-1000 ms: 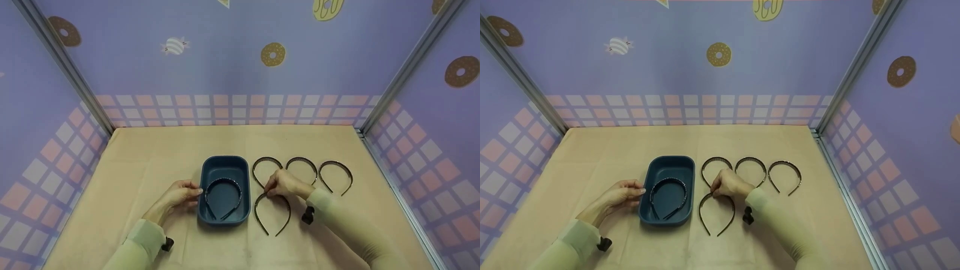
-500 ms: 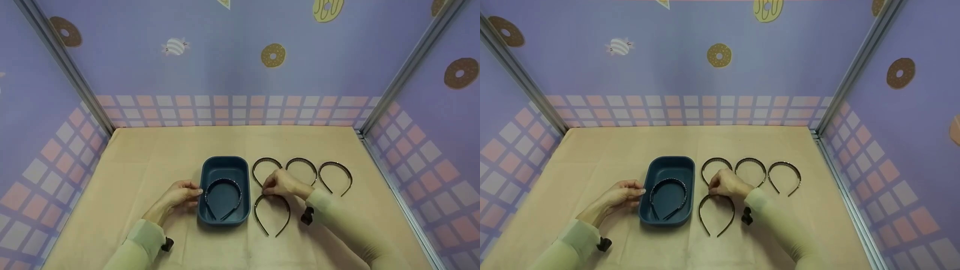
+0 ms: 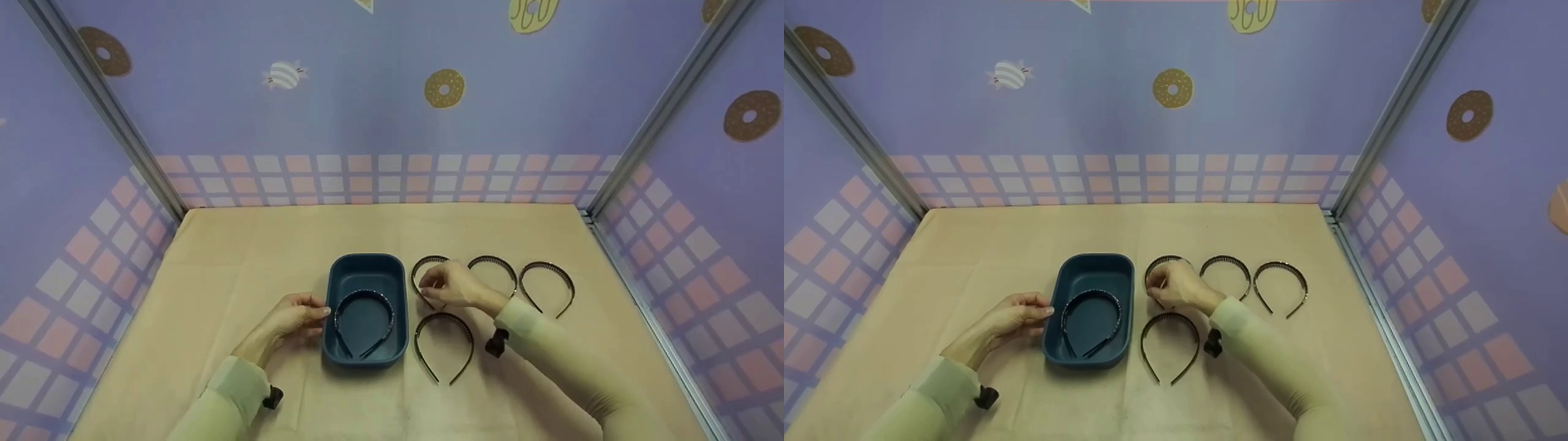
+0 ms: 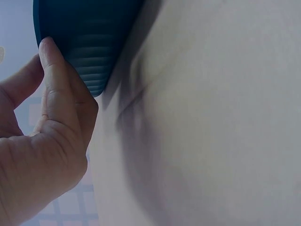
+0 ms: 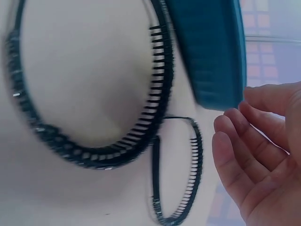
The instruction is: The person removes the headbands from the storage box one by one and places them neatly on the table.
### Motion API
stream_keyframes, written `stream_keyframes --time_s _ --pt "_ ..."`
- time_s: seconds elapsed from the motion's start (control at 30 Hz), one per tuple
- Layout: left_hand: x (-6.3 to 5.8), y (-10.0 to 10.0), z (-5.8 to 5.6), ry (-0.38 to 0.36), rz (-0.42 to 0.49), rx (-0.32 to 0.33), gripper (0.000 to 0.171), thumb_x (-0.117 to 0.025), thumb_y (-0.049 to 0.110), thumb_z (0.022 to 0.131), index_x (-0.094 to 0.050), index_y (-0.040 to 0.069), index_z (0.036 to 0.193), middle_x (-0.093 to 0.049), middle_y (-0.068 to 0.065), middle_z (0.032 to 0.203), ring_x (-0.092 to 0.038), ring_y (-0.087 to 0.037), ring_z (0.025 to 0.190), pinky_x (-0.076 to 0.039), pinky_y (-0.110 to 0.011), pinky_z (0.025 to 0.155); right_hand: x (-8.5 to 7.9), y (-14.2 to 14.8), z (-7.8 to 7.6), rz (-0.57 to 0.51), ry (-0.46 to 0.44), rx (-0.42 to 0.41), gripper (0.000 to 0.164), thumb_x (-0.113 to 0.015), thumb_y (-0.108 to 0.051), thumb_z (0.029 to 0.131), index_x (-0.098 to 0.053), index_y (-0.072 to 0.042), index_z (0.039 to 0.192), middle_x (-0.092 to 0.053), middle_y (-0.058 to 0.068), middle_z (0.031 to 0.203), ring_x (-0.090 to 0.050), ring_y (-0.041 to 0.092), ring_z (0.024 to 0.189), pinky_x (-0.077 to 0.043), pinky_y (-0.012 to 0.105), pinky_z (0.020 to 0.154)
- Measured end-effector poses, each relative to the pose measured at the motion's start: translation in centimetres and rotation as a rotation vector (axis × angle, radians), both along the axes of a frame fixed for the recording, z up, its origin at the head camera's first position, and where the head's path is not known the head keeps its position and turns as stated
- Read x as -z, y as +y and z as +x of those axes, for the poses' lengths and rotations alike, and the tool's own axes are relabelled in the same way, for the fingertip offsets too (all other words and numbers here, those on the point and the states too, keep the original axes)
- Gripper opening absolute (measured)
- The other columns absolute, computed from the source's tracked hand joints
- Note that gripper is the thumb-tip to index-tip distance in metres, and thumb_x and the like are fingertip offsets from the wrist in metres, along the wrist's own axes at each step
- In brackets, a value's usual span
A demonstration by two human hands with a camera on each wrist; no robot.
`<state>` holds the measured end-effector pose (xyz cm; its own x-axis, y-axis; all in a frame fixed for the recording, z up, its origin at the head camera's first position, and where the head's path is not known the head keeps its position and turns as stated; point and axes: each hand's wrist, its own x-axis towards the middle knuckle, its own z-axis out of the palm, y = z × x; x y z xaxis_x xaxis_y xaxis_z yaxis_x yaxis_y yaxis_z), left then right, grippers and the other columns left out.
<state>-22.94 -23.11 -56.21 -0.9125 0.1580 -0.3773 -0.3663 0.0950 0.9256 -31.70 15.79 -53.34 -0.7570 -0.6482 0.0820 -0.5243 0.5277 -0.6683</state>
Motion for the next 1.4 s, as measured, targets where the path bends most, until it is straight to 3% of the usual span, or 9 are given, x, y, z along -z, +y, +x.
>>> stream_keyframes --time_s 0.3,0.5,0.8,0.97,1.07,1.2,1.4 --pt "0.0 0.0 -0.1 -0.013 0.007 -0.003 0.009 -0.078 0.005 0.101 -0.071 0.01 0.101 -0.071 0.007 0.09 -0.069 -0.008 0.086 -0.066 -0.023 0.072 -1.9 -1.8 0.1 -0.037 0.089 -0.039 0.018 -0.078 -0.01 0.101 -0.082 0.0 0.115 -0.085 0.015 0.101 -0.082 0.028 0.089 -0.07 0.037 0.082" --pt "0.0 -0.1 0.0 -0.016 0.008 -0.011 0.009 -0.079 0.005 0.101 -0.071 0.011 0.101 -0.071 0.006 0.093 -0.068 -0.01 0.089 -0.066 -0.024 0.073 -2.6 -3.7 0.2 -0.073 0.065 -0.042 0.025 -0.083 -0.015 0.1 -0.081 0.001 0.12 -0.085 0.017 0.109 -0.083 0.033 0.099 -0.07 0.035 0.084" --pt "0.0 -0.2 0.0 -0.017 0.015 -0.007 0.008 -0.079 0.005 0.101 -0.073 0.011 0.1 -0.072 0.005 0.094 -0.068 -0.009 0.088 -0.067 -0.025 0.075 -1.6 -6.5 -0.1 -0.139 0.006 -0.004 0.027 -0.086 -0.017 0.1 -0.081 -0.004 0.122 -0.084 0.02 0.118 -0.081 0.032 0.106 -0.069 0.04 0.094" --pt "-0.1 -0.3 0.0 -0.006 0.012 0.004 0.011 -0.078 0.005 0.101 -0.072 0.012 0.097 -0.072 0.006 0.093 -0.069 -0.008 0.087 -0.067 -0.025 0.075 -1.0 -8.3 -0.2 -0.204 -0.034 -0.002 0.03 -0.087 -0.013 0.098 -0.08 0.003 0.124 -0.082 0.026 0.121 -0.082 0.034 0.107 -0.069 0.036 0.094" --pt "0.0 -0.3 0.0 0.008 0.017 0.017 0.012 -0.078 0.006 0.102 -0.071 0.013 0.096 -0.071 0.006 0.092 -0.07 -0.008 0.085 -0.067 -0.024 0.074 -0.5 -9.2 -0.3 -0.236 -0.045 -0.021 0.031 -0.087 -0.011 0.098 -0.08 0.005 0.123 -0.082 0.028 0.12 -0.083 0.036 0.106 -0.07 0.042 0.096" --pt "0.0 -0.3 0.0 0.018 0.021 0.029 0.012 -0.078 0.006 0.102 -0.07 0.012 0.096 -0.07 0.006 0.092 -0.07 -0.007 0.084 -0.066 -0.023 0.073 -0.1 -10.2 -0.5 -0.235 -0.047 -0.042 0.031 -0.086 -0.013 0.098 -0.079 0.006 0.123 -0.082 0.028 0.119 -0.083 0.039 0.107 -0.069 0.052 0.098" --pt "0.0 -0.3 0.0 0.001 0.006 0.019 0.009 -0.077 0.006 0.102 -0.07 0.011 0.099 -0.072 0.005 0.092 -0.07 -0.008 0.083 -0.065 -0.023 0.072 0.5 -11.2 -0.5 -0.194 -0.025 -0.05 0.032 -0.086 -0.012 0.098 -0.08 0.006 0.123 -0.084 0.023 0.119 -0.083 0.038 0.108 -0.069 0.048 0.097"
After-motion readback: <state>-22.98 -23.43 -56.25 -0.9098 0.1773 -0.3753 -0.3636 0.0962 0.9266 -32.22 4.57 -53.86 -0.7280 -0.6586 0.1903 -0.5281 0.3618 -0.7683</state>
